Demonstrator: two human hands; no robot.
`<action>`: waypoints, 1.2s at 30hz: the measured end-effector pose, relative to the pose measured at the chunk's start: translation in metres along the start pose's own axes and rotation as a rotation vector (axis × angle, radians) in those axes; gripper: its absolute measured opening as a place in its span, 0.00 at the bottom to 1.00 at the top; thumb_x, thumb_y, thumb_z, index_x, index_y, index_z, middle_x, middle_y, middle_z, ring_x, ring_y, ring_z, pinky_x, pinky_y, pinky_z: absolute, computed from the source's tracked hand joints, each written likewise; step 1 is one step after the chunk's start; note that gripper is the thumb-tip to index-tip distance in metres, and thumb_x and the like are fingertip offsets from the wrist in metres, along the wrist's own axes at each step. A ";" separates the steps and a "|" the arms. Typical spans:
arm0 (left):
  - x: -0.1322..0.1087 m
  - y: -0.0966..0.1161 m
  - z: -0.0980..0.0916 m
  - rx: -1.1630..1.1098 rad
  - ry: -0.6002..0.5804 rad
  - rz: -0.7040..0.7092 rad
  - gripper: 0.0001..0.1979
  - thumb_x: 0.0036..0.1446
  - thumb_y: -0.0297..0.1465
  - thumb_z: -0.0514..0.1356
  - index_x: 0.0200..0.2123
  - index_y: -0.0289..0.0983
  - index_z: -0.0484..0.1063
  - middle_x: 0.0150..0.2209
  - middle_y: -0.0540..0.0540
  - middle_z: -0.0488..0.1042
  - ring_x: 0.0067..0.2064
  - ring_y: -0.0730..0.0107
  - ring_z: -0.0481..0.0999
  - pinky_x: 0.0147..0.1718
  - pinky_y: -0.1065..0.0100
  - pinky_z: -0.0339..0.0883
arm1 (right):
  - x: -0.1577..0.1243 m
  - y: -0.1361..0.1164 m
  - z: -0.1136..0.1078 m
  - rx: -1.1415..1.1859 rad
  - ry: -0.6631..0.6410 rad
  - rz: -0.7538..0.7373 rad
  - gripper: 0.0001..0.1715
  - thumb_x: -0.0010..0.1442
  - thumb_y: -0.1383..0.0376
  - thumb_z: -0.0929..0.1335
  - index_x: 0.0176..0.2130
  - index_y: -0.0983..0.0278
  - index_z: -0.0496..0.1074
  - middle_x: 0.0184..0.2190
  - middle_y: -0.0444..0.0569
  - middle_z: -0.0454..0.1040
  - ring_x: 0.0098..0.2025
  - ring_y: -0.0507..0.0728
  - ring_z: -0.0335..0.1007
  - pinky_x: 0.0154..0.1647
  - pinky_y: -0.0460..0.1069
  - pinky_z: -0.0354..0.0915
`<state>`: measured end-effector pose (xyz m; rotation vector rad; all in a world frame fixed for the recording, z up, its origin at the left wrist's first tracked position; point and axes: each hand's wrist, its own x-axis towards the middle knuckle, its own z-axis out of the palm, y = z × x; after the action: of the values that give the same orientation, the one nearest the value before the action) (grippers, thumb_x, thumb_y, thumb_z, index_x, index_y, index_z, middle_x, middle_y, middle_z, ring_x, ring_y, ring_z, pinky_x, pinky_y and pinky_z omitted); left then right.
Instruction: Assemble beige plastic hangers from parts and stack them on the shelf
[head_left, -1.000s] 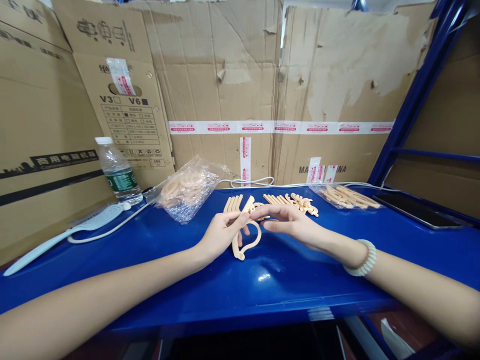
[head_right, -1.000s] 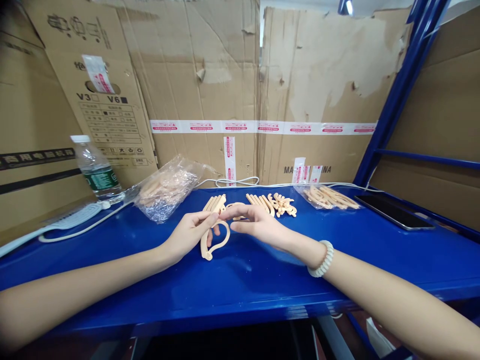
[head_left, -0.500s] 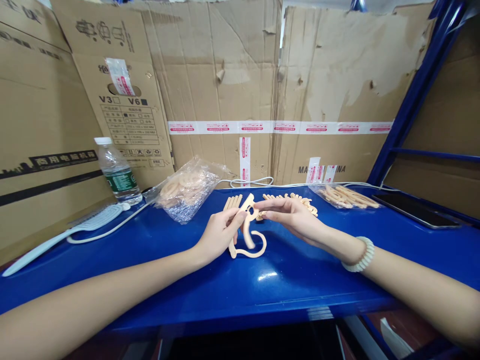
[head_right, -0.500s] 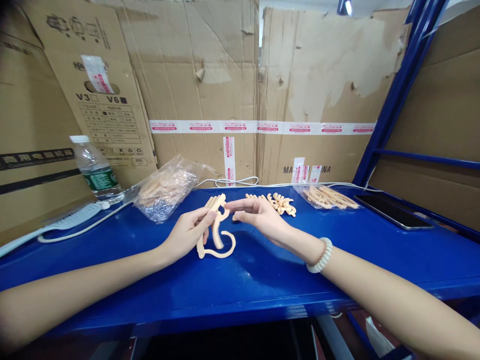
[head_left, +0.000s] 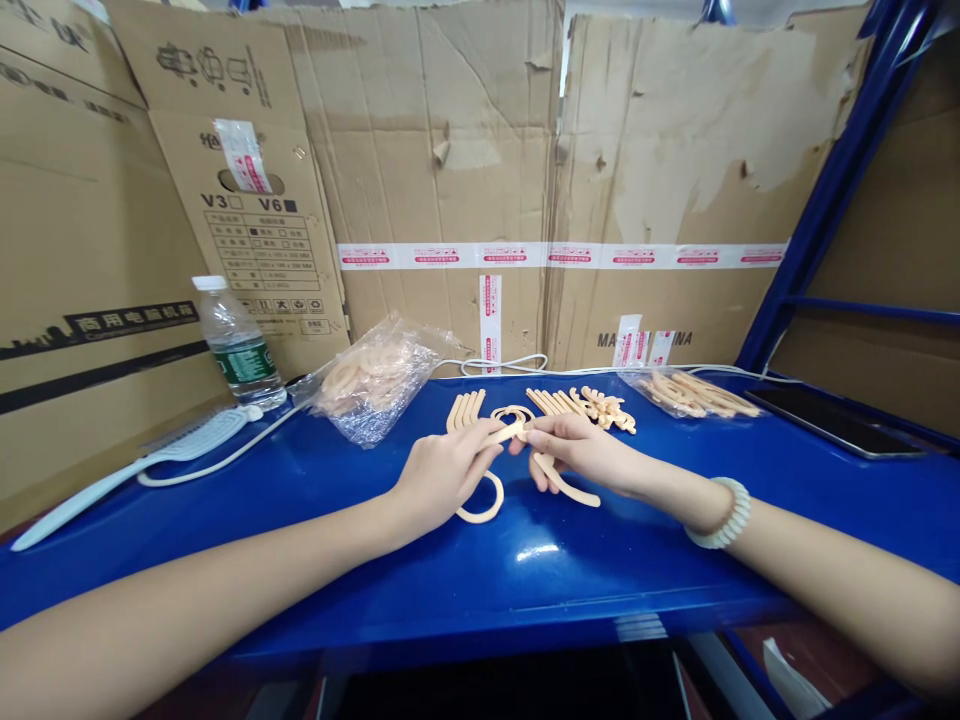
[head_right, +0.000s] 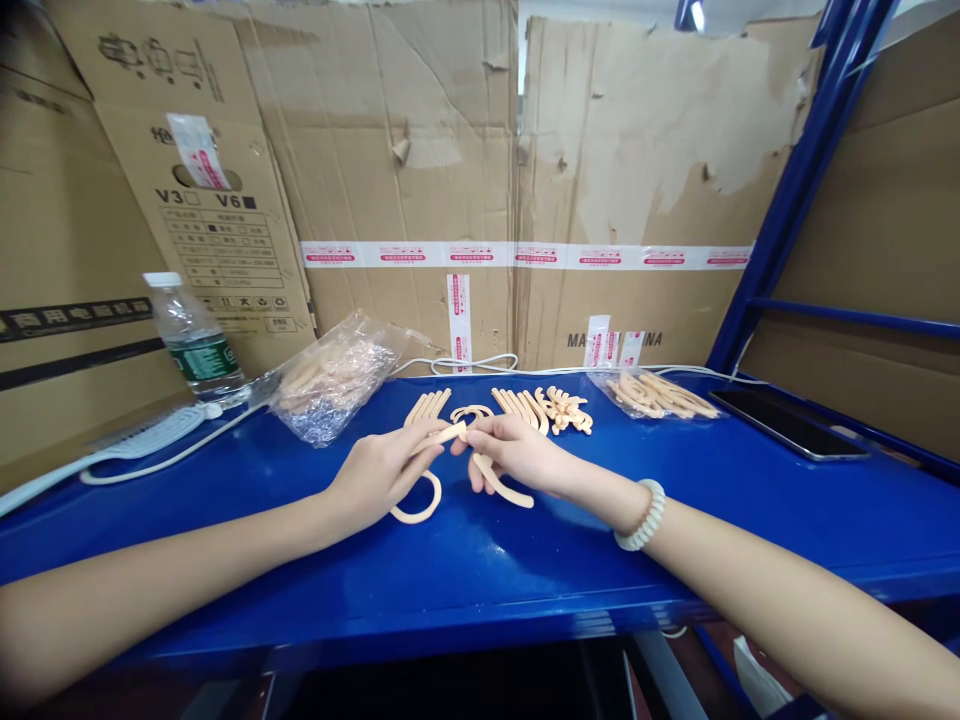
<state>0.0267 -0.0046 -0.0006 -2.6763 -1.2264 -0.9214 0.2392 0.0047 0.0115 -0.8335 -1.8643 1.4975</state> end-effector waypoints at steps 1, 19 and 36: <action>-0.001 0.000 0.000 0.100 0.007 0.072 0.14 0.66 0.32 0.49 0.50 0.39 0.68 0.42 0.47 0.79 0.36 0.63 0.78 0.31 0.69 0.65 | -0.001 0.000 0.000 -0.054 -0.014 0.001 0.20 0.61 0.52 0.65 0.37 0.68 0.69 0.17 0.43 0.72 0.17 0.48 0.65 0.19 0.42 0.60; 0.002 0.001 -0.004 0.581 -0.079 0.397 0.12 0.63 0.24 0.46 0.34 0.33 0.68 0.22 0.46 0.70 0.20 0.69 0.69 0.17 0.73 0.53 | -0.009 -0.004 0.011 -0.544 0.096 -0.093 0.16 0.63 0.59 0.62 0.28 0.65 0.68 0.13 0.40 0.67 0.13 0.48 0.60 0.17 0.42 0.57; 0.003 0.001 -0.003 0.266 -0.132 0.167 0.15 0.67 0.31 0.43 0.34 0.35 0.66 0.22 0.47 0.70 0.22 0.67 0.72 0.20 0.72 0.58 | -0.015 -0.007 0.018 -1.100 0.271 -0.439 0.18 0.65 0.63 0.59 0.24 0.63 0.63 0.17 0.45 0.65 0.20 0.51 0.56 0.24 0.46 0.50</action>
<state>0.0269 -0.0039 0.0039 -2.6083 -1.0425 -0.5272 0.2337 -0.0192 0.0140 -0.9068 -2.3876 -0.0045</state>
